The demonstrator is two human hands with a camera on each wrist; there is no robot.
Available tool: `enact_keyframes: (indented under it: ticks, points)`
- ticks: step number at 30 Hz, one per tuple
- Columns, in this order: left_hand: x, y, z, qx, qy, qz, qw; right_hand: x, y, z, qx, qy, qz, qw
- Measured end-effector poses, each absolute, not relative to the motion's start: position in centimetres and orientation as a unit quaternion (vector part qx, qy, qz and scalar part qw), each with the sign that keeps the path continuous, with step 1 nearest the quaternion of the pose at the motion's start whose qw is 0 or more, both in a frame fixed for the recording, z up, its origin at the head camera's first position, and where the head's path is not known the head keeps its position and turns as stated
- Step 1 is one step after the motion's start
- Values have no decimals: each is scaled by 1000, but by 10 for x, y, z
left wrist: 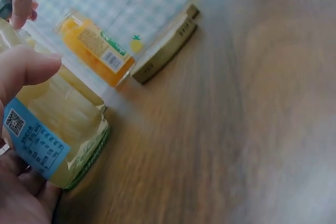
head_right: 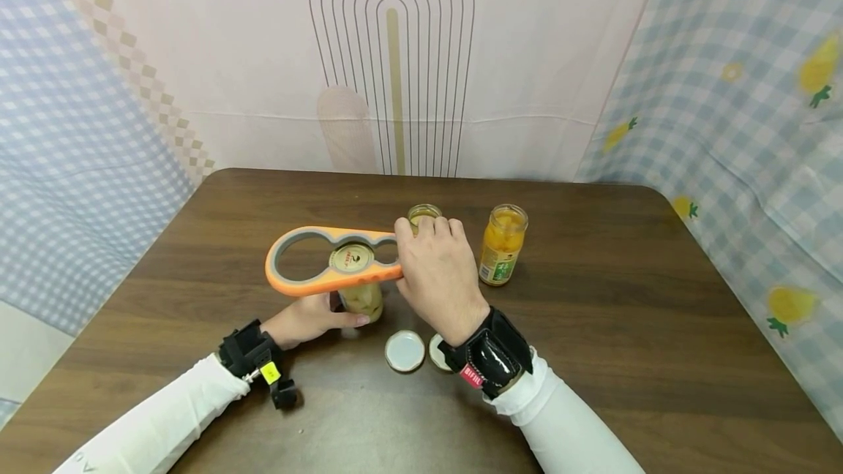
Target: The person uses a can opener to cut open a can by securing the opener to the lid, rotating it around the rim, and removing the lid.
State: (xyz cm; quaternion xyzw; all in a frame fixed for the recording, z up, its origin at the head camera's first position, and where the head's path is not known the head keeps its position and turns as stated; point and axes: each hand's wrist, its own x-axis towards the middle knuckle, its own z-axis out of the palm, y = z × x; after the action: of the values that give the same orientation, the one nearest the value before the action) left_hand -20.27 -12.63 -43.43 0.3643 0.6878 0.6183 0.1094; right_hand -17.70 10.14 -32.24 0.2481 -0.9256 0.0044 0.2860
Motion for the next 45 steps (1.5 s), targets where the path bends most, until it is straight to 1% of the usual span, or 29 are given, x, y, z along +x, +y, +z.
enact_keyframes:
  ticks: [4, 10, 15, 23, 29, 37, 41, 45]
  points:
    - [-202, -125, -436, 359, 678, 630, 121, -177, 102, -322, 257, -922, -3, 291]
    - [-207, -121, -434, 397, 668, 619, 117, -178, 106, -319, 273, -917, -6, 290]
    - [-207, -120, -432, 401, 665, 617, 127, -178, 107, -319, 280, -915, 4, 291]
    - [-204, -125, -435, 343, 693, 620, 133, -179, 105, -321, 275, -911, 7, 306]
    - [-202, -125, -435, 332, 692, 627, 134, -179, 104, -322, 277, -911, 2, 306]
    - [-199, -125, -435, 282, 711, 633, 119, -177, 104, -322, 277, -916, -7, 289]
    - [-199, -126, -434, 267, 719, 630, 124, -175, 103, -322, 275, -921, -13, 275]
    - [-198, -127, -434, 254, 732, 620, 127, -173, 102, -321, 273, -922, -24, 274]
